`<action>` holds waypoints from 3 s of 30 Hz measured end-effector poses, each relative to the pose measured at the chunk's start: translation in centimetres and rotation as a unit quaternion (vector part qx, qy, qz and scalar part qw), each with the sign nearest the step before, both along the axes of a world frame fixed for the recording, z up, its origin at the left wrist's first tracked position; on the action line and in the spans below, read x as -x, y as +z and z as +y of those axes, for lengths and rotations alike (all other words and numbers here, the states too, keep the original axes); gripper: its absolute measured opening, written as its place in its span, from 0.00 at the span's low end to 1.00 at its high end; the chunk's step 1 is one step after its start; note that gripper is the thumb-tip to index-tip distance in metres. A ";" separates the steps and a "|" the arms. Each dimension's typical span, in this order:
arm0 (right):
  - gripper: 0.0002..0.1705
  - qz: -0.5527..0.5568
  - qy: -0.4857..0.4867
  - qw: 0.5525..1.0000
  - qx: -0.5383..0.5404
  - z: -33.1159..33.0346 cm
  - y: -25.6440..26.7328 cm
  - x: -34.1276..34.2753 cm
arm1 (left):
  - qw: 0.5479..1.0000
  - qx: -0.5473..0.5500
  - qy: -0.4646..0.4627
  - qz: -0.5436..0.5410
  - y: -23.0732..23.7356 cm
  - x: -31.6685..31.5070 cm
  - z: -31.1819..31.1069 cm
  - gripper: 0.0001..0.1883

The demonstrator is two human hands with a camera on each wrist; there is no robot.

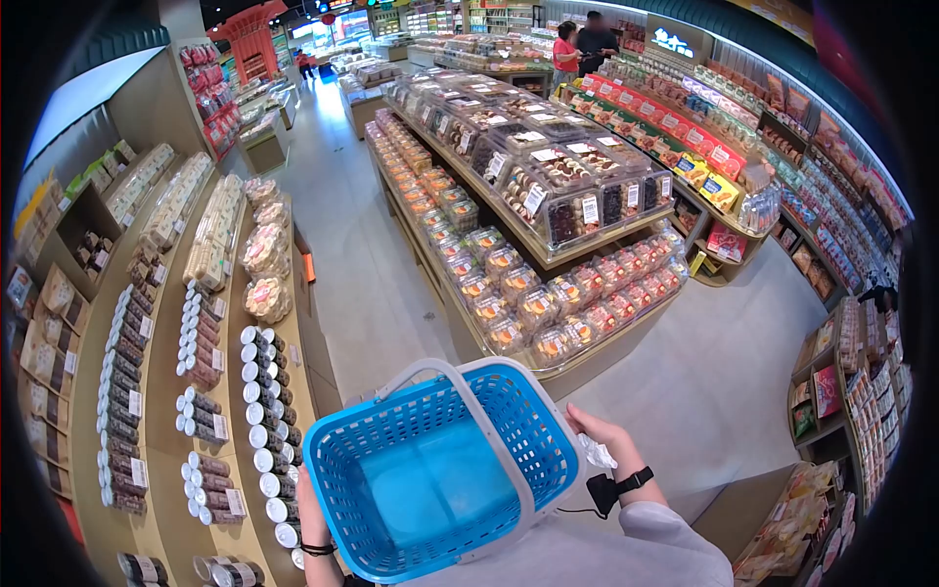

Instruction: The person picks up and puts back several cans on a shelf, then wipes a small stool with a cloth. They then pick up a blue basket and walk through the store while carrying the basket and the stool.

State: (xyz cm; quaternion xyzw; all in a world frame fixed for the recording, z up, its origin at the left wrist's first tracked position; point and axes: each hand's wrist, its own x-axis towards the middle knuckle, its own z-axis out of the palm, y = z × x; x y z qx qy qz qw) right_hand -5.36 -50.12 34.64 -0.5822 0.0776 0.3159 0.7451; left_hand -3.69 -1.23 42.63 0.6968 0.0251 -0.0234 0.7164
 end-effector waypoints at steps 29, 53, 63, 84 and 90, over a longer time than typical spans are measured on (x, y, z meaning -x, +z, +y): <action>0.34 -0.141 0.159 0.964 0.160 15.6 -2.1 -4.6 | 0.910 -0.357 0.117 0.173 -2.4 9.2 5.3 0.24; 0.20 -0.016 0.423 0.899 0.110 21.1 -12.4 -11.0 | 0.866 -0.384 0.206 0.245 -3.0 0.0 10.4 0.20; 0.17 0.089 0.259 0.864 0.423 18.4 -34.2 -29.3 | 0.795 -0.414 0.285 0.339 -2.2 -2.1 5.5 0.30; 0.31 0.373 0.093 0.919 0.082 25.9 -48.1 -37.8 | 0.695 -0.202 0.345 0.598 -3.6 -4.1 -7.9 0.43; 0.47 0.375 0.111 0.916 0.093 26.3 -49.4 -38.9 | 0.660 -0.240 0.316 0.638 -2.8 -6.4 -8.4 0.45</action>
